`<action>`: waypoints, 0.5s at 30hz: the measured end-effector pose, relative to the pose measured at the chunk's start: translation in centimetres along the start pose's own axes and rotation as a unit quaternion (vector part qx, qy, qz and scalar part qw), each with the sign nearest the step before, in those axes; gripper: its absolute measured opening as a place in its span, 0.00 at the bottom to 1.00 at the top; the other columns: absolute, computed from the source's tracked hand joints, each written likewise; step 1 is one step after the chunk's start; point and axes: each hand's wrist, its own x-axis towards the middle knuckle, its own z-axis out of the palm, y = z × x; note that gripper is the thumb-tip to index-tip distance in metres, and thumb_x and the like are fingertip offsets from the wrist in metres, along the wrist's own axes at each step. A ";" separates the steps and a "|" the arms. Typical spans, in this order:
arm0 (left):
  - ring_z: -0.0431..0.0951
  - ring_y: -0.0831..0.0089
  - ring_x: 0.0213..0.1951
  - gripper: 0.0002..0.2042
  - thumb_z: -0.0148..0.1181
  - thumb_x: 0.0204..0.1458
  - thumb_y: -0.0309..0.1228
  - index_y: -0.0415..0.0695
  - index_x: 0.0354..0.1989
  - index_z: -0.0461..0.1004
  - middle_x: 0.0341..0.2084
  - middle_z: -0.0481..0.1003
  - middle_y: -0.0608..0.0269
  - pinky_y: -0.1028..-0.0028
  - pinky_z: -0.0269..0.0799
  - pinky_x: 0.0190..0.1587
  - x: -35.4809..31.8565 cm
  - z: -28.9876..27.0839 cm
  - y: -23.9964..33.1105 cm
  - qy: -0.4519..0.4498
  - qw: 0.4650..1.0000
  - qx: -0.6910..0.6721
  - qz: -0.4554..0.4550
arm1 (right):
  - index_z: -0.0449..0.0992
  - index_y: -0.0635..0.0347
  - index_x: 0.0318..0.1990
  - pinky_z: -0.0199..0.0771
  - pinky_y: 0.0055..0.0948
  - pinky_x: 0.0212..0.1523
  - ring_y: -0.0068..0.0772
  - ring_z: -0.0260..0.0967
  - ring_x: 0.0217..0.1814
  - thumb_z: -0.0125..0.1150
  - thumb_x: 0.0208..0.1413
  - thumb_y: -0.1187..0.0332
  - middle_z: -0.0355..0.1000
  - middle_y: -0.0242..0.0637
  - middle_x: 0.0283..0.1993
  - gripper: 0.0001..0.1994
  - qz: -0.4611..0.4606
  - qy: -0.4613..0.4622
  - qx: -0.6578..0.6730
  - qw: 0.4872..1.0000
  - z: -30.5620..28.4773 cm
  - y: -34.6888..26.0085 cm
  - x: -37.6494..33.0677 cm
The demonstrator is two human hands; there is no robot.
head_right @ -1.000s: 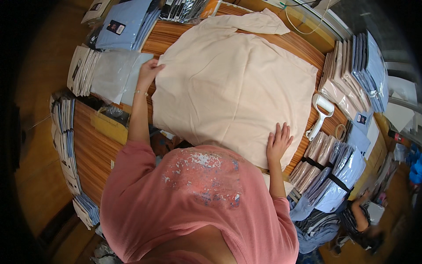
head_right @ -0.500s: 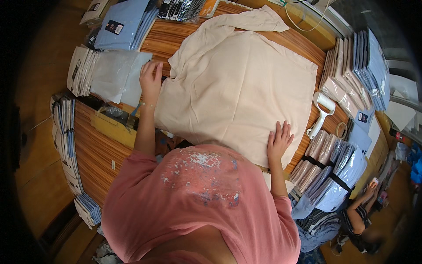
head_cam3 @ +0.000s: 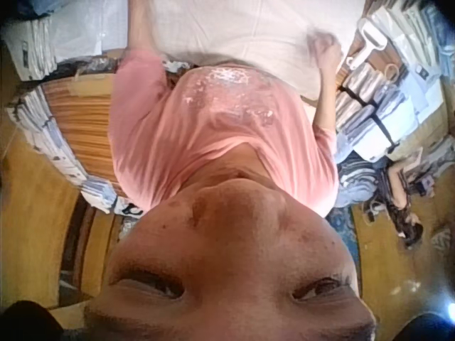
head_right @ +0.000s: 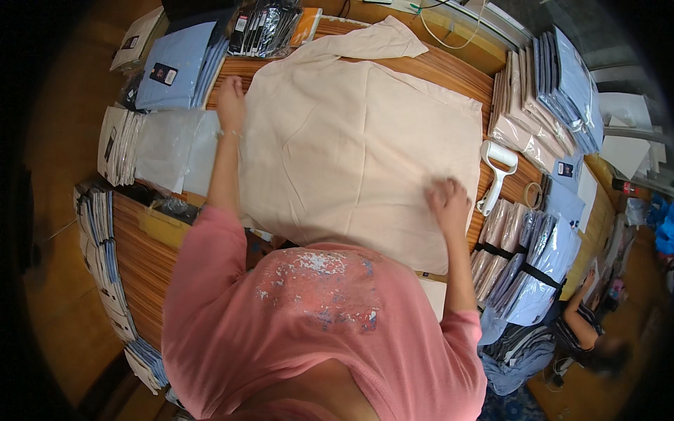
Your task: The person picks up a shirt, spreads it out on a table, inserts a cardboard sheet, and folds the shirt around it before placing it into a plastic bag and sealing it.
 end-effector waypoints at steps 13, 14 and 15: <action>0.54 0.53 0.61 0.21 0.53 0.52 0.37 0.47 0.55 0.66 0.59 0.59 0.54 0.52 0.47 0.61 -2.0 3.8 -0.7 -0.083 0.982 -0.034 0.164 | 0.68 0.53 0.54 0.56 0.45 0.57 0.44 0.57 0.61 0.49 0.56 0.61 0.62 0.43 0.57 0.19 -0.121 0.211 -0.186 0.952 0.6 0.2 21.0; 0.54 0.54 0.61 0.21 0.53 0.52 0.36 0.47 0.55 0.66 0.58 0.60 0.54 0.53 0.47 0.62 -3.9 3.4 -1.3 -0.091 0.984 -0.043 0.146 | 0.67 0.53 0.55 0.55 0.45 0.58 0.45 0.56 0.61 0.49 0.56 0.61 0.61 0.44 0.58 0.19 -0.122 0.177 -0.166 0.962 1.4 -0.6 18.6; 0.55 0.55 0.61 0.20 0.53 0.52 0.36 0.47 0.55 0.67 0.58 0.60 0.54 0.54 0.47 0.62 -6.6 2.6 -1.4 -0.096 0.985 -0.053 0.131 | 0.67 0.53 0.55 0.54 0.45 0.59 0.45 0.55 0.62 0.49 0.56 0.61 0.60 0.44 0.59 0.19 -0.122 0.149 -0.146 0.970 1.9 -1.4 16.4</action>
